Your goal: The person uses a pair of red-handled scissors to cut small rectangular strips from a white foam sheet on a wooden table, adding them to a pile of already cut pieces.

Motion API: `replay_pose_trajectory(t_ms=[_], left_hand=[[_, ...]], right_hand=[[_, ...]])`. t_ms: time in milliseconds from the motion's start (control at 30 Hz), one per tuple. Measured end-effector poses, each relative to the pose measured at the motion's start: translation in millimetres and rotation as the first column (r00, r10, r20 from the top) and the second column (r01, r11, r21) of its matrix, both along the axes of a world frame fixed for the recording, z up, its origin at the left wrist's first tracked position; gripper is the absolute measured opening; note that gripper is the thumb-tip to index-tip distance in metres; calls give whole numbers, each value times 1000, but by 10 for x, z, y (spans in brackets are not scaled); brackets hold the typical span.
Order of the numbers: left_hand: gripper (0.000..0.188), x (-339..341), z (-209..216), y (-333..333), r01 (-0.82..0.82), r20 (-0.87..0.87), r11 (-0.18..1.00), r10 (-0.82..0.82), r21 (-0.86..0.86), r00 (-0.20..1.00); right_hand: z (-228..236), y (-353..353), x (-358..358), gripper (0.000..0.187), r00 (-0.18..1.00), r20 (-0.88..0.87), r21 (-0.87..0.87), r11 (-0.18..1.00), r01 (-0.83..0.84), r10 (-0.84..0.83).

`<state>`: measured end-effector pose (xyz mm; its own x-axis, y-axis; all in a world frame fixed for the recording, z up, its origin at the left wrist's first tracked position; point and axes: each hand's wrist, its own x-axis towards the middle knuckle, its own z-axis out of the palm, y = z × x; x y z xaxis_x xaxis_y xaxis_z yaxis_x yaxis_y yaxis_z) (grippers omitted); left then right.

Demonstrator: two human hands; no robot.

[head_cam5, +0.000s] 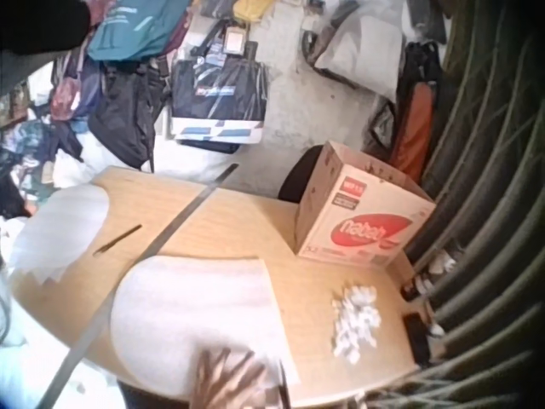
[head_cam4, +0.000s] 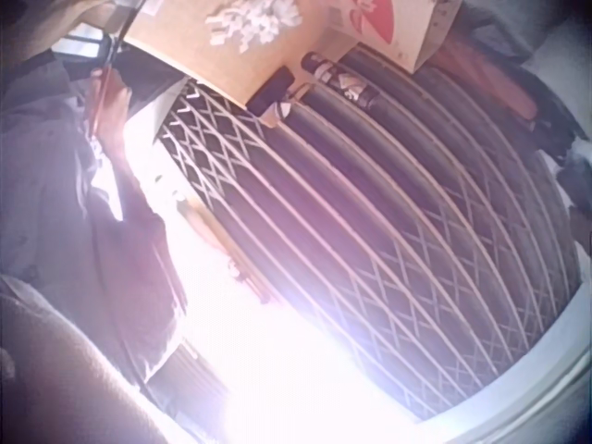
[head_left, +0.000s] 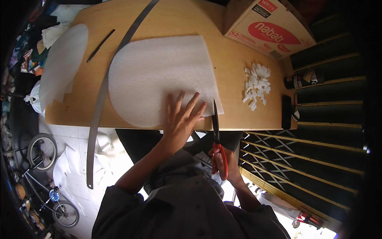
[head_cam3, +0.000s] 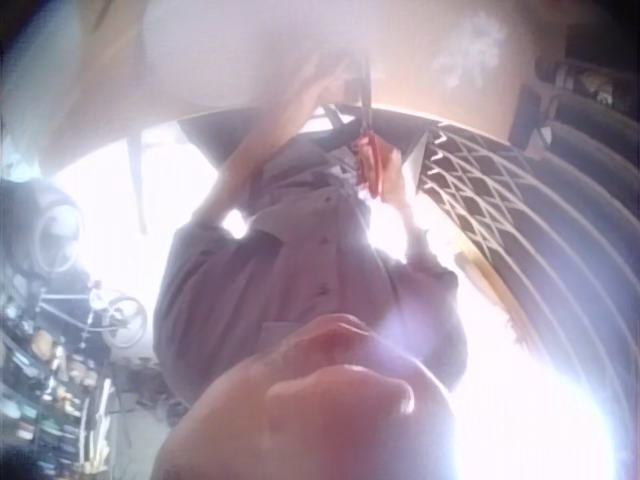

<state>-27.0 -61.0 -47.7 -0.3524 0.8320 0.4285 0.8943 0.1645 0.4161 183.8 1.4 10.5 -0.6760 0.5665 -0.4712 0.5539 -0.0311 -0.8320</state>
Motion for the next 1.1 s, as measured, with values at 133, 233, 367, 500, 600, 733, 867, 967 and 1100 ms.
replay_pose_trajectory(t_ms=[133,233,367,500,600,733,867,967,1100], left_hand=[[44,-9,-41,-1,9,-12,1000,-9,8,1000],[46,-18,-5,-3,23,25,999,-24,26,999],[48,5,70,19,4,73,1000,-4,0,997],[48,14,3,37,-7,14,1000,7,-6,1000],[47,-16,-61,58,-7,29,1000,6,30,1000],[47,-149,23,174,48,93,998,-52,40,994],[45,-438,90,269,197,210,972,-220,126,953],[42,-706,303,90,68,224,973,-119,221,967],[38,-1092,553,-465,-241,117,952,221,189,968]], right_hand=[[102,58,-23,51,997,35,12,997,-74,74],[73,79,-2,49,996,43,1,997,-74,73],[69,93,-9,46,997,61,-24,999,-48,49],[39,121,3,37,998,48,-57,998,-38,41],[55,92,42,53,998,1,-51,997,-64,64],[99,51,284,66,990,-108,-151,983,-102,86],[19,131,427,67,965,-244,-9,995,-104,99],[-55,283,411,61,960,-244,217,972,-86,139],[54,453,245,57,962,-233,325,944,-59,140]])
